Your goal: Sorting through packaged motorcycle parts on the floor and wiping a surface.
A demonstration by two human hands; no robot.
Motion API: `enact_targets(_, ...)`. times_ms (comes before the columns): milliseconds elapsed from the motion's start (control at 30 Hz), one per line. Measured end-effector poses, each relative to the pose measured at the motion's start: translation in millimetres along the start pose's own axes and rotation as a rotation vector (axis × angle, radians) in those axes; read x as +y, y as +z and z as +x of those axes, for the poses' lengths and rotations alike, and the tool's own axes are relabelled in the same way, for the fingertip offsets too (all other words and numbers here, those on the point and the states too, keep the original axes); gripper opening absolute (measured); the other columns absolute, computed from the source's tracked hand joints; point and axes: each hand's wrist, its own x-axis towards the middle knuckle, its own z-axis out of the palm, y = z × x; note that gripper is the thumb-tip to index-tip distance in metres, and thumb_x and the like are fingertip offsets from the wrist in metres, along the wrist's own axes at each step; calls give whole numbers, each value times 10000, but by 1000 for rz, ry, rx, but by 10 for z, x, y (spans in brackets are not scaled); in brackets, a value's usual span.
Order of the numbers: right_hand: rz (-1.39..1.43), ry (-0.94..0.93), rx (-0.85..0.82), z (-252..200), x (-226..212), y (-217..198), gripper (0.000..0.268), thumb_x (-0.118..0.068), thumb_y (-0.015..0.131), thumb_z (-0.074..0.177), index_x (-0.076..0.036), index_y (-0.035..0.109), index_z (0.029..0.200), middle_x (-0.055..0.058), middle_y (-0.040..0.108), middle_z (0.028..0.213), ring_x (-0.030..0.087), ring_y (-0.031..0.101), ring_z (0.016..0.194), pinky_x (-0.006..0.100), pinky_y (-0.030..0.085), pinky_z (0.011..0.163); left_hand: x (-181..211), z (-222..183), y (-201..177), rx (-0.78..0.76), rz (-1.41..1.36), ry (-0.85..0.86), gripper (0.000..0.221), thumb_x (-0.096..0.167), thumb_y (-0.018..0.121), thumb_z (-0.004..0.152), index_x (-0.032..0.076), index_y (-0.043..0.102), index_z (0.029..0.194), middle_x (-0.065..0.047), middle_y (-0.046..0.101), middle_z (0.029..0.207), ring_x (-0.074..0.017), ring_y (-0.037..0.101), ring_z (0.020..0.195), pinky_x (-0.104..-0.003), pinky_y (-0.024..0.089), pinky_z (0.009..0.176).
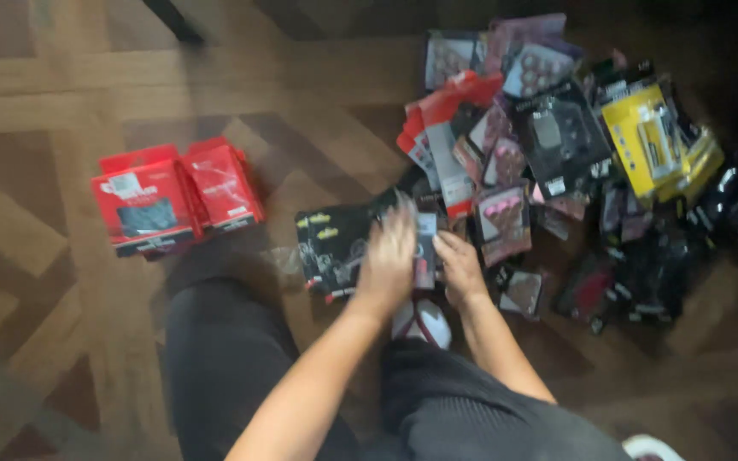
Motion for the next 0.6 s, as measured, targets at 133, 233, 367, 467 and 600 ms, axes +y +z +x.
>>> enact_targets(133, -247, -134, 54, 43, -119, 10, 403, -262, 685, 995, 58, 688, 1241, 253, 701, 1145, 355, 647, 1079, 493, 532, 882, 32, -229, -83, -6, -51, 186, 431, 67, 476, 956, -59, 563, 1359, -327, 519, 1474, -445, 602, 1273, -562, 487, 1037)
enact_targets(233, -434, -268, -34, -206, -165, 57, 362, -239, 662, 1018, 57, 708, 1221, 292, 688, 1217, 402, 611, 1239, 530, 460, 1077, -64, -228, -90, 5, 42, 116, 406, 70, 483, 945, -37, 588, 1323, -298, 568, 1433, -412, 627, 1261, -541, 505, 1038)
enact_targets(367, -352, -203, 77, -287, -341, 274, 439, -303, 696, 992, 60, 708, 1239, 254, 699, 1234, 332, 612, 1259, 487, 452, 1097, -352, 170, -137, 53, -5, -130, 329, 125, 531, 934, 69, 653, 1234, -157, 682, 1285, -305, 695, 1127, -450, 548, 977)
enact_targets(467, -314, -177, 103, -358, -320, 262, 493, -308, 697, 983, 92, 675, 1271, 310, 658, 1277, 402, 590, 1275, 519, 442, 1101, -733, -93, -198, 237, 309, -74, 171, 126, 602, 852, 136, 743, 948, -88, 669, 902, -259, 623, 681, -410, 522, 605)
enact_targets(600, -186, -44, 85, -279, -159, 279, 454, -255, 758, 899, -148, 680, 1333, 22, 736, 1062, 130, 686, 905, 297, 596, 631, -838, -284, -1256, 112, -702, -826, 272, 138, 607, 1008, -51, 738, 1152, -296, 684, 1226, -429, 625, 1191, -496, 474, 1048)
